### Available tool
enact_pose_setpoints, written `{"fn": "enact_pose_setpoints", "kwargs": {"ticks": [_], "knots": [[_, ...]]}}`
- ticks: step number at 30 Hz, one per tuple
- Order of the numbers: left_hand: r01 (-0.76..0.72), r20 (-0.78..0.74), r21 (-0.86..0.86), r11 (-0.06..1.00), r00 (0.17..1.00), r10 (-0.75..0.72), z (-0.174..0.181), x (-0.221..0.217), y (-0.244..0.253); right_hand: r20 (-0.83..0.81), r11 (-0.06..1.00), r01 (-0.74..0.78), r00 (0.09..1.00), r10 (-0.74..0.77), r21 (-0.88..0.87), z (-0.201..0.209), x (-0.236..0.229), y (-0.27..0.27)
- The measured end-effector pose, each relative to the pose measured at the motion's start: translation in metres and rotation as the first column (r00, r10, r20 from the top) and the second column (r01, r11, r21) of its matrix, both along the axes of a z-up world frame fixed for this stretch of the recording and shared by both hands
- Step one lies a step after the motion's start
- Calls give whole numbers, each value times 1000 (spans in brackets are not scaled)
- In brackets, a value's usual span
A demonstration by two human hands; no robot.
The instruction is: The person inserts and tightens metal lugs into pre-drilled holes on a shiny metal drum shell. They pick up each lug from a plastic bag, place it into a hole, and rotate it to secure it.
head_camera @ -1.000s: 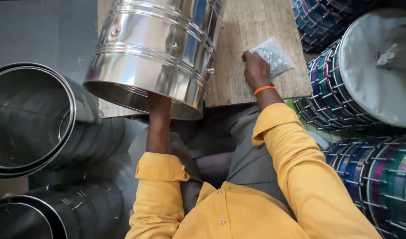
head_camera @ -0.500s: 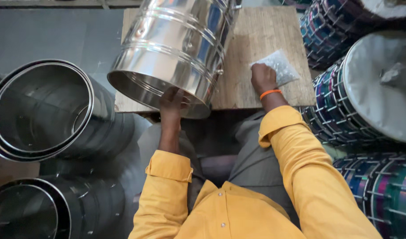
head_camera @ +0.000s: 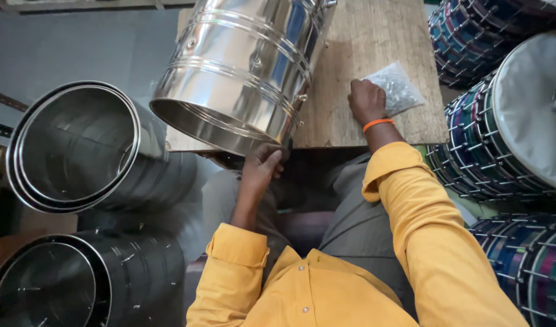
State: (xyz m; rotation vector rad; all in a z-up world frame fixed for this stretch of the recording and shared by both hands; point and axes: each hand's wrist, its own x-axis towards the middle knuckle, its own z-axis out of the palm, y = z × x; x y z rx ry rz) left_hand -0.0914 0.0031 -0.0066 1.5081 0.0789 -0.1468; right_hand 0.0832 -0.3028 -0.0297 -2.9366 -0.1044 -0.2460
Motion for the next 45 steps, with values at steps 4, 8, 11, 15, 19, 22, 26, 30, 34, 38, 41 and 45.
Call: {"fn": "enact_pose_setpoints", "kwargs": {"ticks": [4,8,11,15,19,22,26,30,34,38,41,45], "knots": [[-15,6,54,998,1000,15,9,-8,9,-1,996,25,1000,-25,85,0,-4,-1],[-108,16,52,993,994,107,11,-12,14,-17,986,60,998,-58,153,2,-11,-1],[-69,-11,36,997,997,70,6,-13,18,114,986,-2,993,-17,167,4,-17,-5],[19,-24,40,999,1000,-18,-9,-15,18,57,996,-22,998,17,88,5,-14,-8],[10,-49,74,997,999,-6,-21,-14,16,51,996,-80,996,79,31,2,-15,-10],[6,-49,97,995,999,-1,-24,-11,14,13,998,-68,998,68,1,2,-10,-10],[-1,-36,169,986,999,8,-21,-12,13,15,982,-32,999,30,184,5,-14,-7],[133,-3,202,970,991,-135,12,-21,22,24,634,85,987,-162,769,36,-14,2],[464,-27,-109,879,883,-469,80,-50,14,50,-200,-33,996,78,979,71,-65,-9],[220,239,173,960,936,-258,145,-61,-33,219,-376,-76,910,353,924,123,-117,11],[-132,530,284,950,847,-40,178,-51,-61,295,-393,-121,857,422,912,150,-130,24],[-77,496,182,980,868,-23,191,-36,-74,220,-237,-119,856,467,964,163,-139,36]]}}
